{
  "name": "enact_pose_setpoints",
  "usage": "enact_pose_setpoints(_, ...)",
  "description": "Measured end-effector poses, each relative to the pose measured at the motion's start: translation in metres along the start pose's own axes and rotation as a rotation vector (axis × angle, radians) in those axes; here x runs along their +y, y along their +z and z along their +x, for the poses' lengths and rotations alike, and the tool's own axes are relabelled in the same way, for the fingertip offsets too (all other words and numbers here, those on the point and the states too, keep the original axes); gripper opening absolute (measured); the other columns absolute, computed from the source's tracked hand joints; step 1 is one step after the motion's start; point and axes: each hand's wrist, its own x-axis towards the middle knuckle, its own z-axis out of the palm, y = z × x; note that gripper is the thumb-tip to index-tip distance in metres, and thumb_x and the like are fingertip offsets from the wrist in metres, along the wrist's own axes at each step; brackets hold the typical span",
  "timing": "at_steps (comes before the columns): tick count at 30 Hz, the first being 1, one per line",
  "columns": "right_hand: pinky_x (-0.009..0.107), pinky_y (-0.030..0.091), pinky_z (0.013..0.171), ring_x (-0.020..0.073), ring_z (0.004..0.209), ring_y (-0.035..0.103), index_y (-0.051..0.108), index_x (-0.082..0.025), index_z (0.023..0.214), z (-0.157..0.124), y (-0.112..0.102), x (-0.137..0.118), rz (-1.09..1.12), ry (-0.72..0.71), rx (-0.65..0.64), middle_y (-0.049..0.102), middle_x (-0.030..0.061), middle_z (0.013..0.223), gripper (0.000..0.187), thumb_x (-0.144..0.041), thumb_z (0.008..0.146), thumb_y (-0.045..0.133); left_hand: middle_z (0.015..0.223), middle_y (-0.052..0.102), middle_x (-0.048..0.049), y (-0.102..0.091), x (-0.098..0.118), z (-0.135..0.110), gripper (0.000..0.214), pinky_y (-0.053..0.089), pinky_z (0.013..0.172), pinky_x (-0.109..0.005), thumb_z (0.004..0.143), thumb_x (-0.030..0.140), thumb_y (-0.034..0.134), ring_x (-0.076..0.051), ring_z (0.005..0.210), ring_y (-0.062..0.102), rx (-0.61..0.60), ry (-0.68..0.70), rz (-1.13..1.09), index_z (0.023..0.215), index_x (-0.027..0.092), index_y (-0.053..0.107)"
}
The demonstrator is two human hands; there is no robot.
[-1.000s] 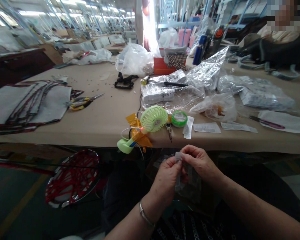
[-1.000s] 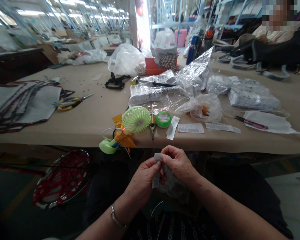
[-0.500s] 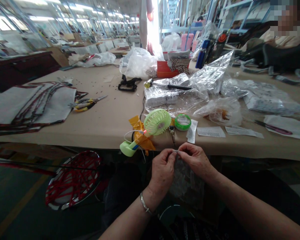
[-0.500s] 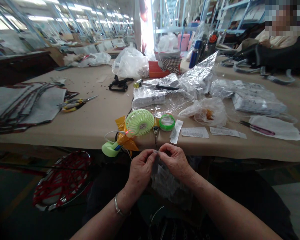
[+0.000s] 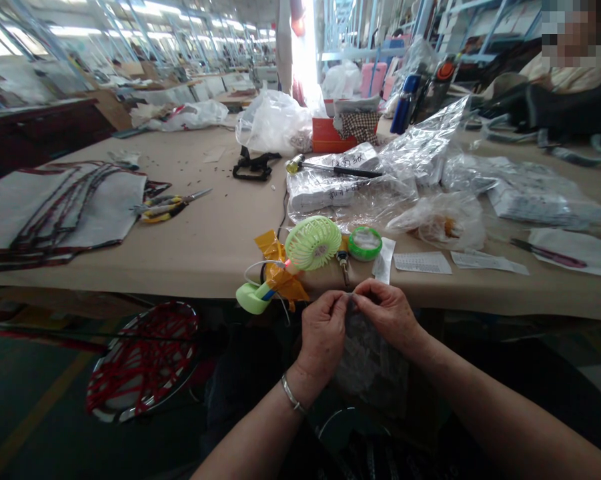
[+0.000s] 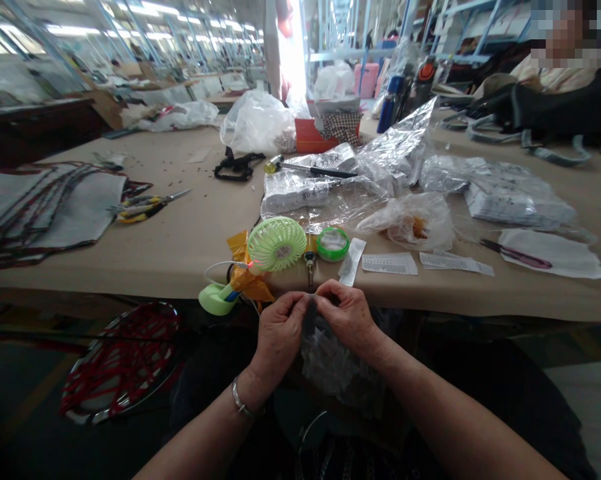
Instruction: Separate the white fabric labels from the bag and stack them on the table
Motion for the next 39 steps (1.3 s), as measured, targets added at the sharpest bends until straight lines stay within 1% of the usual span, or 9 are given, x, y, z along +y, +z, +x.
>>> enact_pose_setpoints(11,0.022,0.041,0.059,0.0115,0.06,0.05,0.06,-0.017,0.071,0.003,0.0,-0.002,-0.052,-0.036,0.014,0.055,-0.0018,0.062,0.012,-0.026,0.078,0.055,0.068,0.063,0.0013,0.002,-0.006,0.005,0.017,0.041,0.062,-0.019,0.08,0.027,0.053,-0.011,0.064,0.055,0.018,0.033,0.028,0.074,0.018,0.066)
enact_pose_setpoints(18,0.023,0.043,0.06,0.0119,0.059,0.053,0.061,-0.017,0.074,0.003,0.002,0.005,-0.031,-0.033,0.032,0.057,-0.0012,0.062,0.017,-0.031,0.081,0.055,0.066,0.061,0.0017,0.003,-0.006,0.007,0.019,0.041,0.061,-0.019,0.082,0.027,0.051,-0.01,0.063,0.054,0.019,0.053,0.081,0.073,0.017,0.064)
enact_pose_setpoints(24,0.022,0.047,0.06,0.0123,0.062,0.059,0.063,-0.018,0.085,-0.017,-0.012,0.003,-0.095,-0.023,-0.084,0.064,-0.0001,0.07,0.017,-0.033,0.081,0.057,0.07,0.063,0.0006,-0.001,-0.008,-0.007,0.019,0.043,0.062,-0.02,0.081,0.03,0.052,-0.012,0.066,0.057,-0.019,-0.009,0.039,0.076,0.017,0.065)
enact_pose_setpoints(26,0.022,0.046,0.058,0.0117,0.06,0.058,0.063,-0.019,0.082,-0.022,-0.026,-0.001,-0.228,-0.115,-0.095,0.063,-0.0005,0.067,0.015,-0.031,0.084,0.055,0.069,0.064,0.0003,-0.003,-0.015,-0.012,0.019,0.044,0.061,-0.02,0.081,0.03,0.053,-0.012,0.066,0.057,-0.028,-0.053,0.049,0.076,0.017,0.065)
enact_pose_setpoints(28,0.024,0.046,0.063,0.0129,0.065,0.058,0.063,-0.019,0.081,-0.022,-0.041,-0.003,-0.423,-0.282,-0.03,0.062,0.0009,0.07,0.013,-0.027,0.085,0.054,0.07,0.066,-0.0008,-0.005,-0.024,-0.014,0.019,0.045,0.063,-0.022,0.08,0.03,0.053,-0.014,0.068,0.059,-0.043,-0.11,0.064,0.076,0.017,0.067)
enact_pose_setpoints(30,0.028,0.047,0.073,0.0166,0.078,0.058,0.064,-0.019,0.089,-0.016,-0.055,-0.004,-0.646,-0.44,0.056,0.064,0.0041,0.081,0.012,-0.024,0.084,0.054,0.081,0.07,-0.0028,-0.007,-0.034,-0.015,0.018,0.046,0.072,-0.024,0.078,0.029,0.055,-0.016,0.077,0.062,-0.058,-0.156,0.081,0.083,0.018,0.069)
enact_pose_setpoints(33,0.037,0.041,0.087,0.0238,0.099,0.052,0.061,-0.018,0.106,-0.004,-0.067,0.0,-0.94,-0.557,0.11,0.064,0.0082,0.101,0.024,-0.024,0.083,0.055,0.1,0.07,-0.0046,-0.009,-0.045,-0.016,0.025,0.043,0.087,-0.028,0.075,0.026,0.058,-0.019,0.094,0.062,-0.05,-0.189,0.101,0.097,0.02,0.069)
enact_pose_setpoints(36,0.038,0.037,0.09,0.0233,0.103,0.051,0.062,-0.018,0.103,0.004,-0.068,0.009,-1.033,-0.627,0.1,0.064,0.0062,0.106,0.02,-0.023,0.085,0.054,0.091,0.072,-0.0048,-0.007,-0.046,-0.018,0.02,0.045,0.082,-0.029,0.073,0.026,0.059,-0.02,0.088,0.063,-0.041,-0.217,0.106,0.089,0.02,0.072)
enact_pose_setpoints(39,0.036,0.036,0.089,0.0188,0.097,0.054,0.064,-0.021,0.095,0.006,-0.068,0.015,-0.969,-0.683,0.128,0.068,0.0028,0.099,0.014,-0.019,0.086,0.053,0.076,0.071,-0.0035,0.0,-0.038,-0.021,0.013,0.046,0.073,-0.027,0.072,0.024,0.06,-0.019,0.075,0.062,-0.065,-0.229,0.063,0.075,0.02,0.072)
